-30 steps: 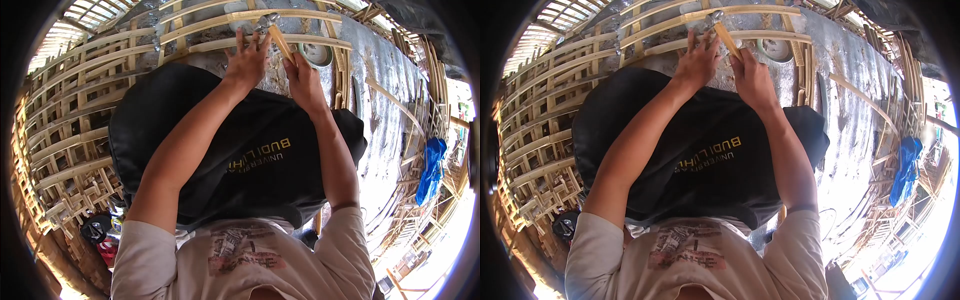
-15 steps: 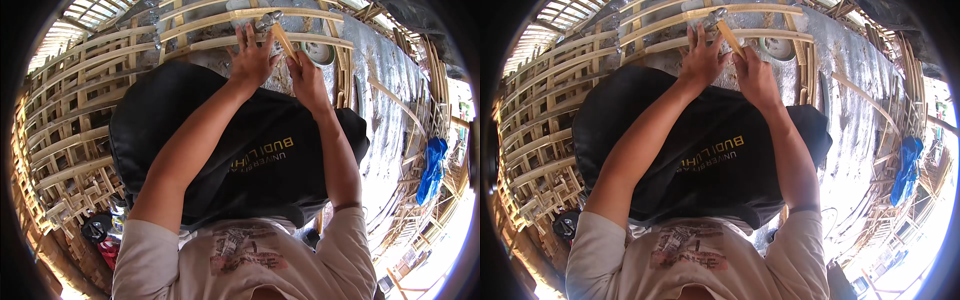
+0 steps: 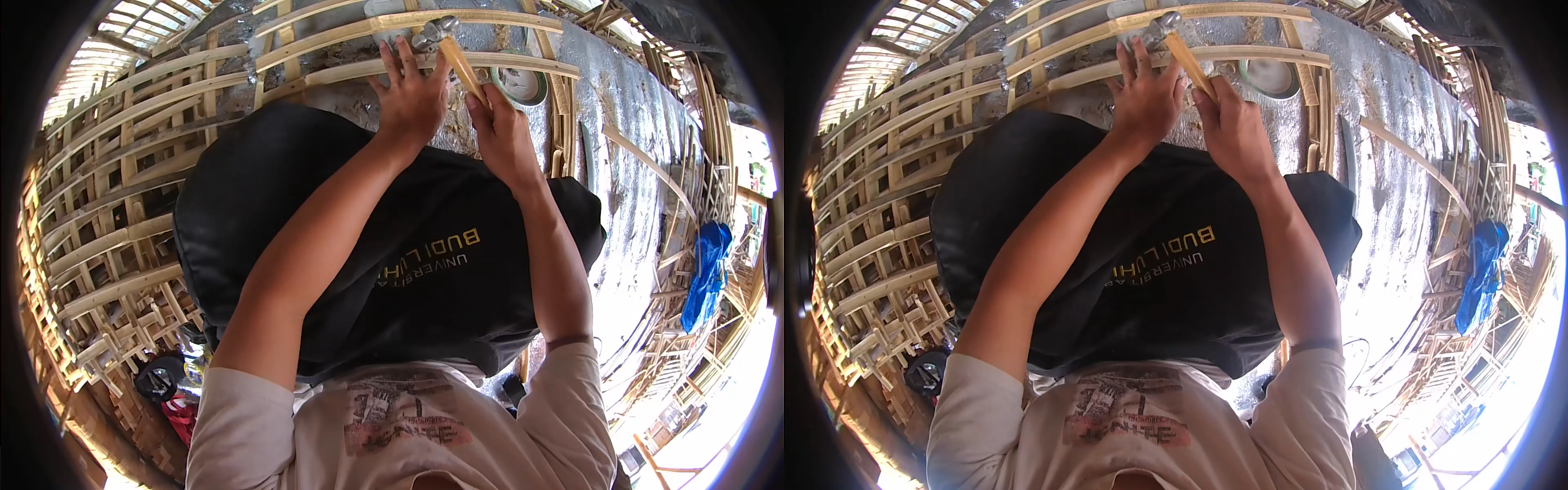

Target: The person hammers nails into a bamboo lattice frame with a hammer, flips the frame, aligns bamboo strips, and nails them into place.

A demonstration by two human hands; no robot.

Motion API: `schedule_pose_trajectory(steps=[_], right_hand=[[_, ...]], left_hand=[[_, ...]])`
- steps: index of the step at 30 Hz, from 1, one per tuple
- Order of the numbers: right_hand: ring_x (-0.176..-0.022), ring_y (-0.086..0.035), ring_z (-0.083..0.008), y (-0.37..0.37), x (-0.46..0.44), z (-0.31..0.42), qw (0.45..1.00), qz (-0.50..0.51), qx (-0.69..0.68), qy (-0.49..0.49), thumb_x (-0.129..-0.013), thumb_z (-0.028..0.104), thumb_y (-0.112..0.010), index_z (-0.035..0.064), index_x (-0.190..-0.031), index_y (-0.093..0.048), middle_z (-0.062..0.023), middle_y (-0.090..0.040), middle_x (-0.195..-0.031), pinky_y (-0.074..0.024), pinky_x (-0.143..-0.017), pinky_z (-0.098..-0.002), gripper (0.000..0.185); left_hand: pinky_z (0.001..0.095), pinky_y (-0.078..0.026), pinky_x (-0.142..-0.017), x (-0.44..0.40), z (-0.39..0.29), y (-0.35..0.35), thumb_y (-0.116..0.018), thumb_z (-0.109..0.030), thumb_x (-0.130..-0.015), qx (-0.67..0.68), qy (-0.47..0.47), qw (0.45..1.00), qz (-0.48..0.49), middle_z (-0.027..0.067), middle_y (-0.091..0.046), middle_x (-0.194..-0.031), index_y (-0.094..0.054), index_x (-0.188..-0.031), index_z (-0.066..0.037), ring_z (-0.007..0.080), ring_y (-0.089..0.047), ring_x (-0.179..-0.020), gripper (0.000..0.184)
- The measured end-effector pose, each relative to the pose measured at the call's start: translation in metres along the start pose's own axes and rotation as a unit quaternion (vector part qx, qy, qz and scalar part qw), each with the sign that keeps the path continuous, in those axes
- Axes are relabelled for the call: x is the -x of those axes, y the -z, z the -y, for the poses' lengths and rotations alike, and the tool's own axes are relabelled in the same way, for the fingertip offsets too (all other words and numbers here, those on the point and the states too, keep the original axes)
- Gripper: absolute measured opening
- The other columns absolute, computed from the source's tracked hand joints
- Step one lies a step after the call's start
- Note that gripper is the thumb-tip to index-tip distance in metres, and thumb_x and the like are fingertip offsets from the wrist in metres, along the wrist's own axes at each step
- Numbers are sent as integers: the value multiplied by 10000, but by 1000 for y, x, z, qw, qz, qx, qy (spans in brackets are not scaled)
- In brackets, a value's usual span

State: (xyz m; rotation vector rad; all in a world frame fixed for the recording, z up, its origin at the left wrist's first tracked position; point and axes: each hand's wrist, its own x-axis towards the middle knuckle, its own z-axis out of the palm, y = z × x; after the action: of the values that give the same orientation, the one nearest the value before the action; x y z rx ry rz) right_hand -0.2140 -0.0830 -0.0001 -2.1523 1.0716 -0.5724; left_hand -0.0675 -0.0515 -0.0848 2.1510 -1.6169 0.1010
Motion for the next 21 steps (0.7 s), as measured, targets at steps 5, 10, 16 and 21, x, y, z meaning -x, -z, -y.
schedule_pose_trajectory(steps=[5,10,16,21], right_hand=[[-748,-610,-503,-1,0,-2,1000,-10,-6,16,-1010,181,-588,6,-988,-547,-268,-614,-725,-449,-585,-510,180],[-771,-602,-514,1,0,-2,1000,-13,-1,9,-1010,186,-589,11,-987,-544,-275,-622,-749,-451,-598,-522,182],[-796,-606,-515,0,1,-5,1000,-19,3,19,-1009,191,-590,16,-994,-542,-280,-631,-774,-451,-608,-534,182],[-800,-614,-510,3,2,-2,999,-30,1,15,-1009,199,-592,18,-999,-541,-271,-637,-772,-452,-613,-536,189]], left_hand=[[826,-354,-925,2,4,-2,-545,-350,-1002,-11,-16,1000,-9,397,-289,-1509,-445,-1467,-253,660,-221,-1397,486],[822,-329,-958,2,5,0,-555,-346,-991,-10,-22,1000,4,397,-267,-1533,-413,-1490,-215,637,-180,-1429,535],[815,-330,-972,0,10,3,-543,-345,-996,-23,-39,999,13,381,-286,-1533,-428,-1483,-217,626,-162,-1440,517],[810,-315,-996,0,16,9,-527,-359,-1004,-23,-50,998,26,370,-259,-1551,-432,-1481,-222,614,-126,-1455,505]])
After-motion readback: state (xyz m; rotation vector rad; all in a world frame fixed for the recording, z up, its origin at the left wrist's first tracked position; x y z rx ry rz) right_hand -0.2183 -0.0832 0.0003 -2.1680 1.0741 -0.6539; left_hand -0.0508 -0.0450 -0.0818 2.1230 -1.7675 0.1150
